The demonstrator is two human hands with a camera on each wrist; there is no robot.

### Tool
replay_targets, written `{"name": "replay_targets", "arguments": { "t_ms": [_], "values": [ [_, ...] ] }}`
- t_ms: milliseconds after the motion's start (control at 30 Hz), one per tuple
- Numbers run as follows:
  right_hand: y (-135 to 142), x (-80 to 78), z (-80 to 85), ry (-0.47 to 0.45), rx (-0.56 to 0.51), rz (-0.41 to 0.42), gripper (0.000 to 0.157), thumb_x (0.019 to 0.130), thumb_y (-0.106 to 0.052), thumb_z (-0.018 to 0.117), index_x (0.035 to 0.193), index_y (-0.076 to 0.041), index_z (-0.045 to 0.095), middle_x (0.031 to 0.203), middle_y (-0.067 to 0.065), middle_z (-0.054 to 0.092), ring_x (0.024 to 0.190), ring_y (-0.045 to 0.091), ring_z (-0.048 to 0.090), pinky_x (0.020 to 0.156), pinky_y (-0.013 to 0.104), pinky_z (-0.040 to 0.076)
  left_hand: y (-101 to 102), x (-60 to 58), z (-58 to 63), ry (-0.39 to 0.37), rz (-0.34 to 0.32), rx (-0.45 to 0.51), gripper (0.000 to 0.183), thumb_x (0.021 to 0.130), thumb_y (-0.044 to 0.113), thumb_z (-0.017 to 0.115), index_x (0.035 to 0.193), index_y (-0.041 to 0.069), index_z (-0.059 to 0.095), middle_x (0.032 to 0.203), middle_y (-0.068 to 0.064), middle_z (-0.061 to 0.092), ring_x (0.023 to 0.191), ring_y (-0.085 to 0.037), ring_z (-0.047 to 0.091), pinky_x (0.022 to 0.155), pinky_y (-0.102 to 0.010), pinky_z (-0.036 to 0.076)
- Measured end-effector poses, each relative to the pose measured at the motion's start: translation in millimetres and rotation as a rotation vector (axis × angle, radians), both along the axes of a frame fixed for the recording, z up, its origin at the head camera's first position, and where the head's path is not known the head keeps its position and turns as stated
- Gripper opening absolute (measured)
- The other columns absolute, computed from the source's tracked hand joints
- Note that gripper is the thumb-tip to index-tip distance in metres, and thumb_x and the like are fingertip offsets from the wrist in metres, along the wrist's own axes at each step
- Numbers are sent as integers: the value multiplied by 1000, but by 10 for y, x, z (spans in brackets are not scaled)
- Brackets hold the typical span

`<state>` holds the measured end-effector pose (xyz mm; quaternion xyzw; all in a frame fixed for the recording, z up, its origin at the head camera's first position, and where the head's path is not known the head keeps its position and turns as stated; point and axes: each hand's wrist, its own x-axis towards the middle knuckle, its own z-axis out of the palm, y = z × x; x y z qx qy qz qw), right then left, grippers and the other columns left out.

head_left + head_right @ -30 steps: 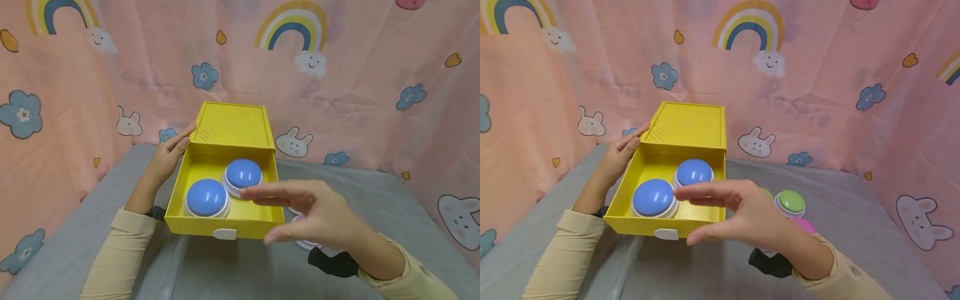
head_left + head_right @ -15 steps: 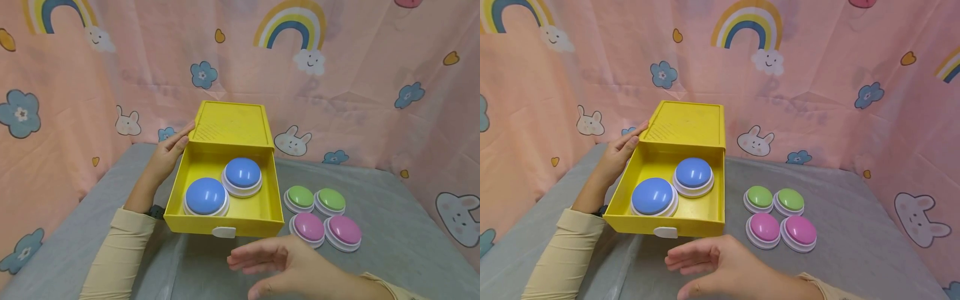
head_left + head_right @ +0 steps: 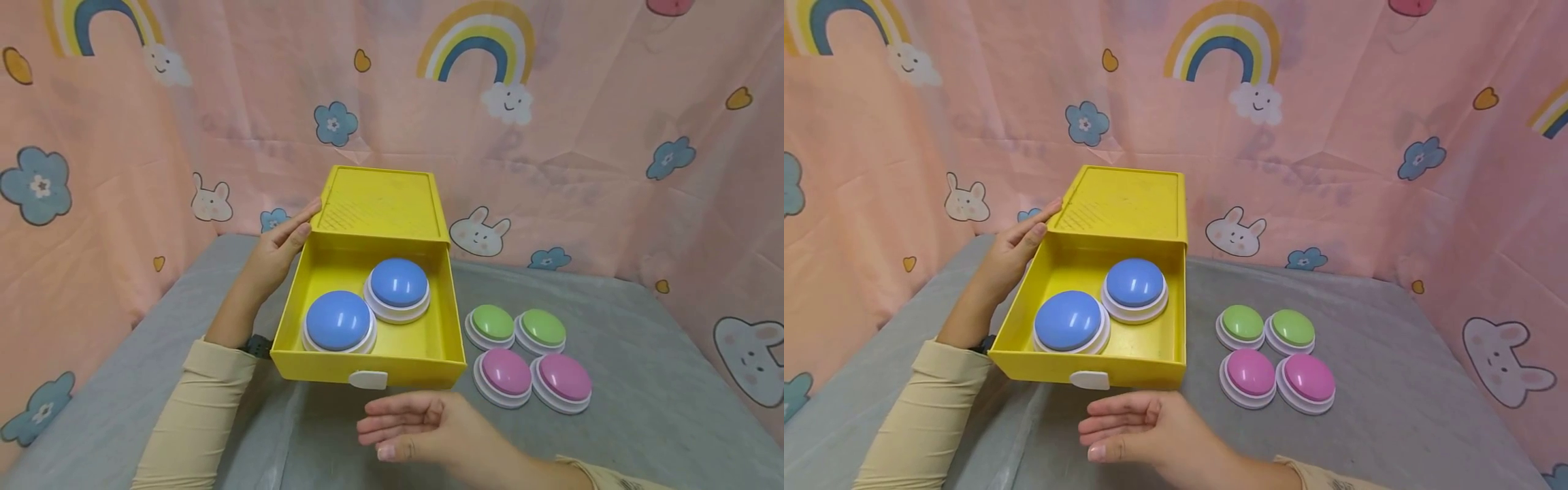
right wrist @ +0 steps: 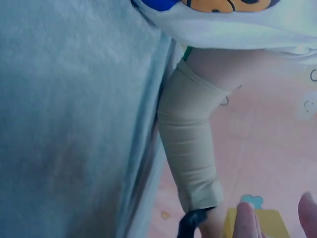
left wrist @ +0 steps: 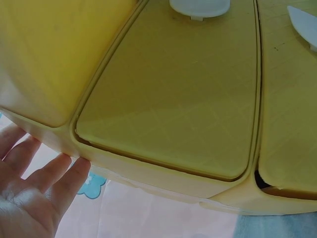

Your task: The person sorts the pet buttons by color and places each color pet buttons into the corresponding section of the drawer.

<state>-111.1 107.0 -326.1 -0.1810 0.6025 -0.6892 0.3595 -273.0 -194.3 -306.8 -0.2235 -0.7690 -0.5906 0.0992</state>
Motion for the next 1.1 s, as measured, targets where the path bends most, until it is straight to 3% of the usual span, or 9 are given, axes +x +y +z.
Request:
{"name": "replay_targets", "arguments": {
  "t_ms": [233,400,633,1100],
  "values": [
    [-90,-11,11,11,92,-92,48,96,-25,68,134,2,59,124,14,71,114,19,69,99,30,56,2,0,9,3,-5,8,48,108,31,40,155,20,38,166,3,26,153,-13,23,120,-44,34],
    [-157,-11,-19,36,12,-125,49,98,-22,65,135,8,56,127,19,68,115,19,69,100,30,55,0,-5,6,4,-6,10,48,108,31,39,155,20,38,166,3,26,153,-13,24,120,-45,35],
    [-189,-36,-56,-56,-83,-158,54,104,-30,52,133,15,53,126,23,67,113,20,69,100,34,55,8,-9,5,7,-7,8,48,108,32,40,155,21,38,166,1,25,153,-12,24,120,-46,35],
    [-219,-40,92,-121,-43,-194,59,101,-40,55,133,9,57,127,17,69,116,24,68,100,34,54,5,-1,9,6,5,-1,47,108,32,40,154,22,38,166,1,25,153,-12,25,120,-45,35]
  ]
}}
